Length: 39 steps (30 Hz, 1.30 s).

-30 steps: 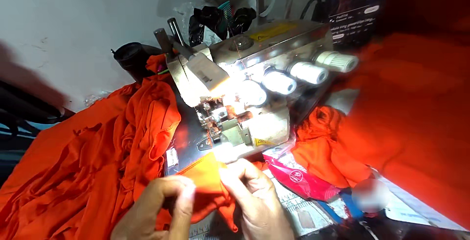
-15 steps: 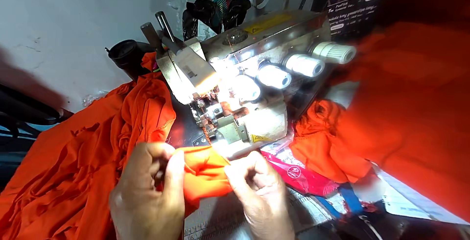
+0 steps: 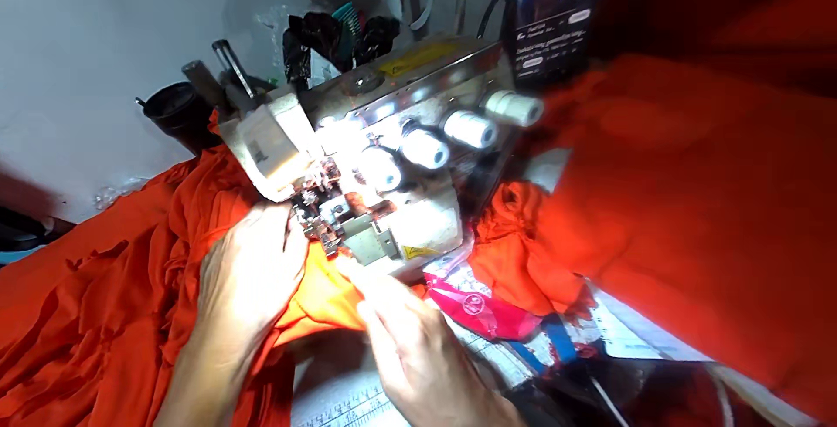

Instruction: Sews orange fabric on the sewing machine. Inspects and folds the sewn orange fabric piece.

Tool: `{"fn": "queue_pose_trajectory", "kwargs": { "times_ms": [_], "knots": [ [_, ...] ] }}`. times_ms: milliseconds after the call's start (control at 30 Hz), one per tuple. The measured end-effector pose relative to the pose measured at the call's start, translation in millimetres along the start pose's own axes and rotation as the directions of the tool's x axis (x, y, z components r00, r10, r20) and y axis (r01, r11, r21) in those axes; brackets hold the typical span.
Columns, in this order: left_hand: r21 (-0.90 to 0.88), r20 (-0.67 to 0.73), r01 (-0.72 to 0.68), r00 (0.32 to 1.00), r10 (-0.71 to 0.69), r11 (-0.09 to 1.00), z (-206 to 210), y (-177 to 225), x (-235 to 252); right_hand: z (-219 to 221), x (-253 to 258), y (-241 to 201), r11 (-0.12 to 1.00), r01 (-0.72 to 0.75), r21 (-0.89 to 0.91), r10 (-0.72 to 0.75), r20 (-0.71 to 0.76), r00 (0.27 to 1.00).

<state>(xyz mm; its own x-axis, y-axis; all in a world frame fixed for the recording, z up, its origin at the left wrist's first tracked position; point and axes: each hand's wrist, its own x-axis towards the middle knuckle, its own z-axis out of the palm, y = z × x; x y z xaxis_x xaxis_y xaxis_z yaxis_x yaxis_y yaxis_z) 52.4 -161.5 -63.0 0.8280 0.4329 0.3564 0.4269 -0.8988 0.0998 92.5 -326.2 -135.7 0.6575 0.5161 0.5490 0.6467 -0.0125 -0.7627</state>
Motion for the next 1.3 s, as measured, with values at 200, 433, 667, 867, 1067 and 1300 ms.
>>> {"fn": "queue_pose_trajectory", "kwargs": {
  "times_ms": [200, 433, 667, 867, 1067, 1300],
  "knots": [
    [-0.059, -0.179, -0.107, 0.979, 0.095, 0.993, 3, -10, -15, -99, 16, 32, 0.916, -0.010, -0.402, -0.055, -0.149, 0.987],
    [-0.042, -0.235, -0.173, 0.959, 0.158, 0.984, 2, -15, -19, -129, 37, 83, 0.821, -0.045, -0.570, 0.017, -0.055, 0.998],
    [-0.114, -0.251, -0.209, 0.952, 0.175, 0.971, -10, -15, -42, -158, 42, 67, 0.983, -0.135, 0.123, 0.156, -0.182, 0.971],
    [-0.408, -0.294, -0.338, 0.928, 0.228, 0.848, -14, 51, -59, -154, 63, 51, 0.828, -0.206, 0.522, 0.375, -0.241, 0.895],
    [-0.566, -0.441, -0.466, 0.868, 0.228, 0.680, 11, 130, -36, -149, 57, 35, 0.782, -0.135, 0.608, 0.333, -0.225, 0.916],
    [-0.660, -0.357, -0.359, 0.923, 0.145, 0.661, 44, 153, -9, -127, 36, 39, 0.869, -0.169, 0.464, 0.273, -0.167, 0.947]
  ]
}}
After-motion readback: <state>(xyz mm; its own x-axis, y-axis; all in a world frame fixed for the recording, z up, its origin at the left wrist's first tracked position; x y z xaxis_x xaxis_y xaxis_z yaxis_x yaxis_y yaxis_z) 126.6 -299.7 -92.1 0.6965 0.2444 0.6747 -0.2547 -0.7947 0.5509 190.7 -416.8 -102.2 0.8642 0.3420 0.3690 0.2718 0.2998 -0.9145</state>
